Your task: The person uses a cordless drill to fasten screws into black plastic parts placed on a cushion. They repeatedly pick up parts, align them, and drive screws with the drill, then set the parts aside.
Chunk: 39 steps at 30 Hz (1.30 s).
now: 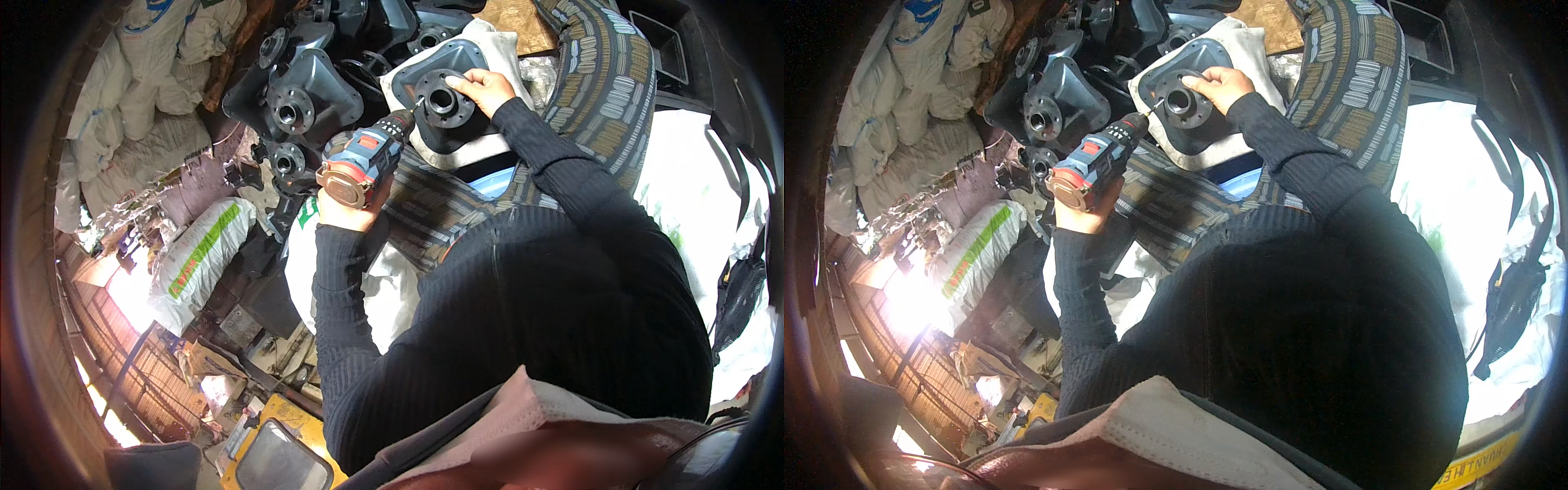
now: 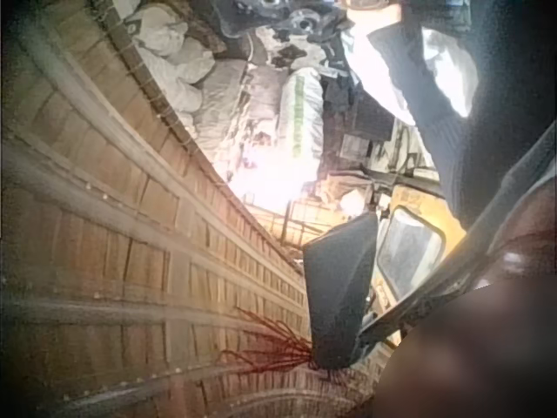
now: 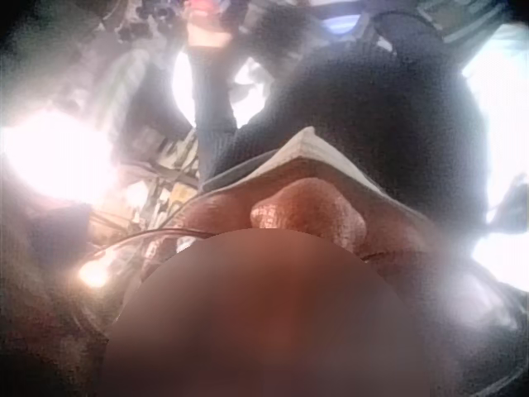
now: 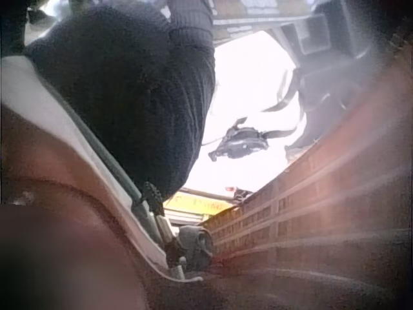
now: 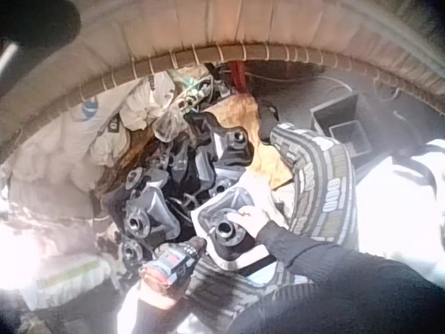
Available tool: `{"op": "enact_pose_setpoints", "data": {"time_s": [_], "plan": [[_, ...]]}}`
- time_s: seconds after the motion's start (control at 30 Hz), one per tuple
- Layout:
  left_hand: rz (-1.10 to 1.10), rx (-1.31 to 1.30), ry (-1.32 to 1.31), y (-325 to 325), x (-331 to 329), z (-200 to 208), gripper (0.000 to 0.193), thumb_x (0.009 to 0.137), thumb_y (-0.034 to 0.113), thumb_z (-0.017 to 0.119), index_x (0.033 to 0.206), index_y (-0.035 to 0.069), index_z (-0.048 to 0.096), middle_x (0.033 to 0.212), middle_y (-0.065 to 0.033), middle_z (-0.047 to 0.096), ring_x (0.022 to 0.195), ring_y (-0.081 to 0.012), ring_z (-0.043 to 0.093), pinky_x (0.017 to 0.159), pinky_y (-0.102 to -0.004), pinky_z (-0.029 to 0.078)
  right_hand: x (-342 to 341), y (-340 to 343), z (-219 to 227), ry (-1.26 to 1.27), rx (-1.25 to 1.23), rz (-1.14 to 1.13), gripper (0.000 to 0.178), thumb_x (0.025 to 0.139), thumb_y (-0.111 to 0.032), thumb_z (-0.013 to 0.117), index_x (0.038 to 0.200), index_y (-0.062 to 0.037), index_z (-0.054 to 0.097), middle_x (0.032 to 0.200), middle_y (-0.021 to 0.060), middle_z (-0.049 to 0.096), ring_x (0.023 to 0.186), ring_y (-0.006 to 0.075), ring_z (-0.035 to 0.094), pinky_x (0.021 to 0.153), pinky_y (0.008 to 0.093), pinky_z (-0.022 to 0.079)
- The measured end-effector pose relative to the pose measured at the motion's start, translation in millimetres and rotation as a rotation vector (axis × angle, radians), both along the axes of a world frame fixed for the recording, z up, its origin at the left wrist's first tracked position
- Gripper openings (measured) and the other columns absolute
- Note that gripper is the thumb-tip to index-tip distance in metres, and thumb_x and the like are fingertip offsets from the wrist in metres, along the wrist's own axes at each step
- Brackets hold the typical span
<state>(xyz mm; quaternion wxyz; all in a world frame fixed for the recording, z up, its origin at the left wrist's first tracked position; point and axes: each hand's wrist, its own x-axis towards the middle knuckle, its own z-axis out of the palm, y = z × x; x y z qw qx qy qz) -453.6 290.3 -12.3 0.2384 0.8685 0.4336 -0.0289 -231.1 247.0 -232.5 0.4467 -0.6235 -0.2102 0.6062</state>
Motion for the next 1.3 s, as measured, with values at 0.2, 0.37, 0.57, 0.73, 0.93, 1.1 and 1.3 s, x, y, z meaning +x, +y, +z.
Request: {"op": "enact_pose_setpoints", "data": {"time_s": [0.2,0.37,0.57,0.73,0.93,1.1,1.3], "plan": [[-0.046,-0.054,0.016,12.9,8.9,18.6,0.036,0.069,0.011,0.071,0.103,0.006,0.061,0.100,-0.0096,0.063,0.094,-0.0269,0.060,0.082,-0.0365,0.047,0.3,-0.2,45.9,0.204,0.197,-0.057,0.023,0.085,-0.025,0.066,0.080,-0.0025,0.064,0.074,-0.0020,0.063,0.066,0.0034,0.056,0.063,0.0194,0.046],[-0.014,-0.104,-0.064,23.6,16.0,24.0,0.040,0.068,-0.003,0.069,0.106,0.003,0.059,0.097,-0.0099,0.061,0.086,-0.0222,0.061,0.073,-0.0314,0.049,-4.9,7.7,48.8,0.126,0.174,-0.093,0.026,0.084,-0.028,0.067,0.078,-0.0031,0.064,0.070,-0.0019,0.062,0.063,0.0033,0.054,0.060,0.0198,0.045],[0.131,-0.304,0.032,38.0,5.9,-2.2,0.056,0.068,0.017,0.077,0.117,0.004,0.053,0.114,-0.0115,0.059,0.106,-0.0262,0.057,0.095,-0.0357,0.042,-9.2,3.2,36.4,0.081,0.082,-0.155,0.028,0.083,-0.032,0.069,0.078,-0.0042,0.064,0.063,-0.0038,0.059,0.055,0.0024,0.048,0.051,0.0189,0.038],[0.205,-0.324,-0.126,31.9,-1.4,-7.8,0.055,0.069,0.012,0.075,0.118,0.003,0.052,0.114,-0.0127,0.058,0.108,-0.0258,0.055,0.096,-0.0359,0.041,-18.2,1.3,25.9,0.054,0.115,-0.201,0.037,0.080,-0.040,0.067,0.078,-0.0033,0.066,0.061,-0.0006,0.058,0.054,0.0073,0.050,0.053,0.0255,0.042],[-0.005,-0.177,0.012,41.5,11.9,-3.6,0.051,0.070,0.017,0.074,0.116,0.005,0.053,0.114,-0.0108,0.057,0.107,-0.0273,0.055,0.096,-0.0356,0.041,-17.3,1.1,18.2,-0.018,0.068,-0.166,0.039,0.079,-0.044,0.066,0.079,-0.0043,0.066,0.061,0.0022,0.059,0.055,0.0110,0.052,0.054,0.0284,0.042],[-0.041,-0.219,0.184,55.0,17.9,-9.8,0.049,0.071,-0.003,0.069,0.116,0.006,0.052,0.108,-0.0094,0.061,0.099,-0.0203,0.060,0.085,-0.0331,0.047,-25.2,-9.8,-0.5,-0.221,0.120,-0.223,0.033,0.080,-0.035,0.068,0.080,-0.0022,0.064,0.064,0.0014,0.061,0.057,0.0080,0.051,0.055,0.0253,0.042],[0.042,-0.393,0.225,64.7,9.8,-18.9,0.044,0.075,0.017,0.069,0.116,0.007,0.055,0.111,-0.0099,0.062,0.104,-0.0246,0.057,0.093,-0.0355,0.043,-23.0,-17.1,18.4,-0.240,0.120,-0.239,0.032,0.078,-0.035,0.070,0.076,-0.0047,0.063,0.068,0.0066,0.061,0.058,0.0153,0.057,0.055,0.0298,0.045]]}}
